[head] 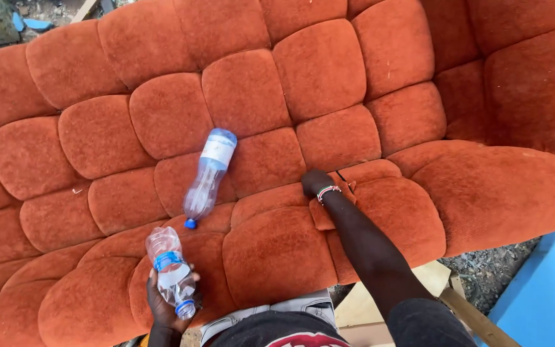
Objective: Cleaning an orange tufted sofa by pouring water from a bottle and wiping with a cloth.
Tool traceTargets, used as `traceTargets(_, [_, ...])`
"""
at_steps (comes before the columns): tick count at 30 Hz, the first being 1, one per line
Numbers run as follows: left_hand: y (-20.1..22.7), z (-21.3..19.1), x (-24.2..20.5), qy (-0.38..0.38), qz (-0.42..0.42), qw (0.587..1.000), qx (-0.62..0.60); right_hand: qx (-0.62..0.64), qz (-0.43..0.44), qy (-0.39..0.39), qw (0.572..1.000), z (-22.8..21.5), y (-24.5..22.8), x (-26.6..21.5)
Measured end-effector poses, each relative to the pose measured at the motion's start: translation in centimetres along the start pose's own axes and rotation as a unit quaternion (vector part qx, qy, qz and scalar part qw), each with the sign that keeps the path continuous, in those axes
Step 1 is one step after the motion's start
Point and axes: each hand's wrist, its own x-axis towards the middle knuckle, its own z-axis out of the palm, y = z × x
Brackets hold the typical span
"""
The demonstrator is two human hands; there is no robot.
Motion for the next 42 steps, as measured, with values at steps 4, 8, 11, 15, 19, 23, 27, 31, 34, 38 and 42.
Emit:
traceTargets(4, [-0.2,0.5,-0.4,-0.044,0.006,0.999,-0.022,-0.054,0.002,-0.074,0.996,-1.4,-3.1,-4.2])
traceTargets(8, [0.5,0.2,-0.8,-0.035,0.029,0.999,-0.025,-0.182,-0.081,-0.146,0.969,-1.7,-4.3,-4.8])
traceTargets(11, [0.9,0.0,-0.9,-0.039,0.029,0.997,-0.060,-0.154,-0.166,-0.223,0.948,-2.8,-2.2,-3.2])
traceTargets(15, [0.7,-0.6,-1.0,-0.041,0.044,0.995,-0.081,0.232,-0.123,-0.276,0.924,-6.0,4.8,-4.2])
traceTargets(19, [0.6,0.0,-1.5,-0.038,0.025,0.996,-0.081,0.259,-0.060,-0.045,0.963,-7.8,5.1,-4.2])
traceTargets(23, [0.6,0.1,-1.3,-0.043,0.016,0.997,-0.069,0.015,-0.041,-0.107,0.993,-1.8,0.0,-4.9])
traceTargets(27, [1.3,0.2,-1.5,-0.095,0.029,0.991,-0.088,-0.112,-0.066,-0.130,0.983,-2.9,-3.1,-11.7])
traceTargets(31, [1.2,-0.3,-1.2,-0.094,0.044,0.991,-0.089,-0.044,-0.053,0.000,0.998,-0.8,-2.8,-18.7])
traceTargets(34, [0.7,-1.1,-1.5,-0.108,0.029,0.990,-0.087,0.013,-0.009,0.137,0.990,5.4,-3.7,-24.2])
traceTargets(38, [0.6,-1.2,-1.0,-0.130,0.022,0.989,-0.073,0.106,0.004,0.304,0.947,16.2,-4.9,-31.6])
traceTargets(42, [1.0,-2.4,-0.8,-0.171,0.019,0.981,-0.087,0.102,0.080,0.104,0.986,26.2,-3.7,-36.1])
